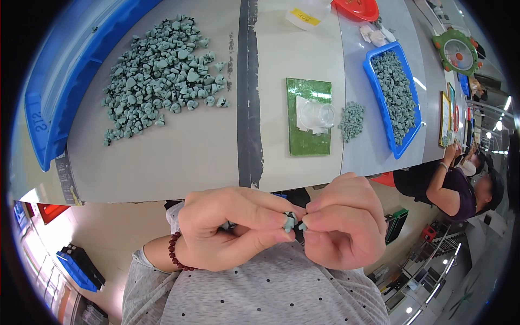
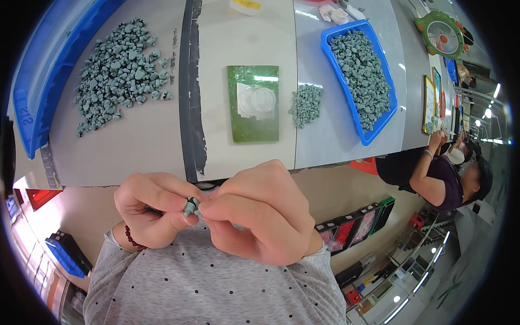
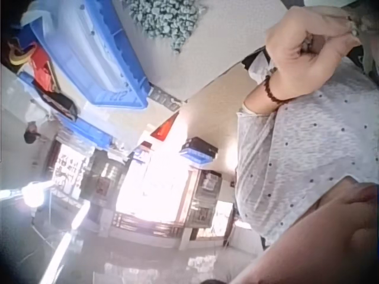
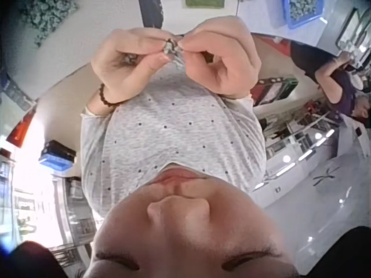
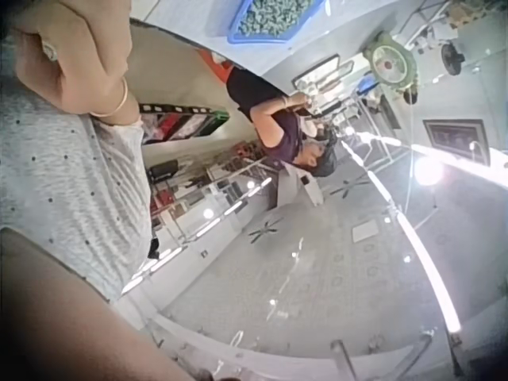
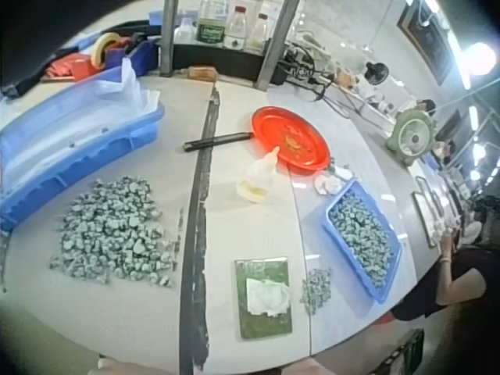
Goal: The person squirts liquid from a bottle onto a plate, then repeatedly picks up small components and attaches them to figurine pieces by hand.
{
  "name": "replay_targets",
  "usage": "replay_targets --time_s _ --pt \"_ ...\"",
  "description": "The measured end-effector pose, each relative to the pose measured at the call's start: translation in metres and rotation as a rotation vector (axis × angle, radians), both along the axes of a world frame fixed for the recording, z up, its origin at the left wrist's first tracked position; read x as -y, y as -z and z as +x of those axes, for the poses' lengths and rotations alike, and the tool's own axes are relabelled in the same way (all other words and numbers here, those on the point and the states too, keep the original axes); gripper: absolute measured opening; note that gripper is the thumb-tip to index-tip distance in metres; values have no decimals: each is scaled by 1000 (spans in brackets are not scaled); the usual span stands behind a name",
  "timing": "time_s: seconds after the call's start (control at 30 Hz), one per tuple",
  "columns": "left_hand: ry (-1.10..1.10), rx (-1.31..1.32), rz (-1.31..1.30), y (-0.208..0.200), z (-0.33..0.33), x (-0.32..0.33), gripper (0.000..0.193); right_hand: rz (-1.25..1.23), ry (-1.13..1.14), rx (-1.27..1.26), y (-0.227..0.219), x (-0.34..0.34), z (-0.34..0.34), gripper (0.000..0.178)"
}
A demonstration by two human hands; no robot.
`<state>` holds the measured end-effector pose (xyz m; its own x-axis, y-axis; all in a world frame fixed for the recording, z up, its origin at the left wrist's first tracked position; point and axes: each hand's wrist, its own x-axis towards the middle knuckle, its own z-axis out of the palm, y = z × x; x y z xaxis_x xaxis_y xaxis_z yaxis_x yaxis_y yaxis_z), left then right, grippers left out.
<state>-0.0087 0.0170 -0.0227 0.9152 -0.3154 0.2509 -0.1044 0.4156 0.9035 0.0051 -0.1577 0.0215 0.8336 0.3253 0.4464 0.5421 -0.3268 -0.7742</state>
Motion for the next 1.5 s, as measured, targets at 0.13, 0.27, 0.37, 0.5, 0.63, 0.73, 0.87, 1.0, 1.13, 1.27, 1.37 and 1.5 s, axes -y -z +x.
replay_targets --time_s 0.13,0.27,0.37,0.5,0.63,0.73,0.87,1.0,1.13,1.27,1.37,1.5 --pt "17 30 23 -2 0 -3 21 -30 37 55 3 -1 -2 32" --pt "20 74 -5 2 1 -3 23 -28 41 56 3 -2 -4 32" --pt "6 68 -30 4 0 -2 24 -40 41 70 4 -3 -5 31" --pt "-3 44 0 1 -2 -1 27 -59 87 189 7 -5 -6 23" --pt "8 36 -16 1 0 -3 27 -93 63 272 8 -3 -4 20" --pt "39 -70 -51 -3 0 -3 27 -146 14 264 7 -1 -2 25" --pt "68 -50 -46 -2 0 1 24 -97 -17 294 7 2 0 26" --pt "15 54 -52 -2 1 2 20 -68 -81 285 7 3 2 26" --pt "-15 -98 -69 -6 -3 4 19 -45 -87 321 10 4 3 25" --pt "8 -24 -64 -3 -1 2 20 -3 -101 340 12 3 4 22" --pt "0 -19 -38 -3 1 2 22 9 -99 362 12 4 5 21" --pt "-40 -15 -20 -6 -1 6 22 37 -92 400 14 2 6 20"
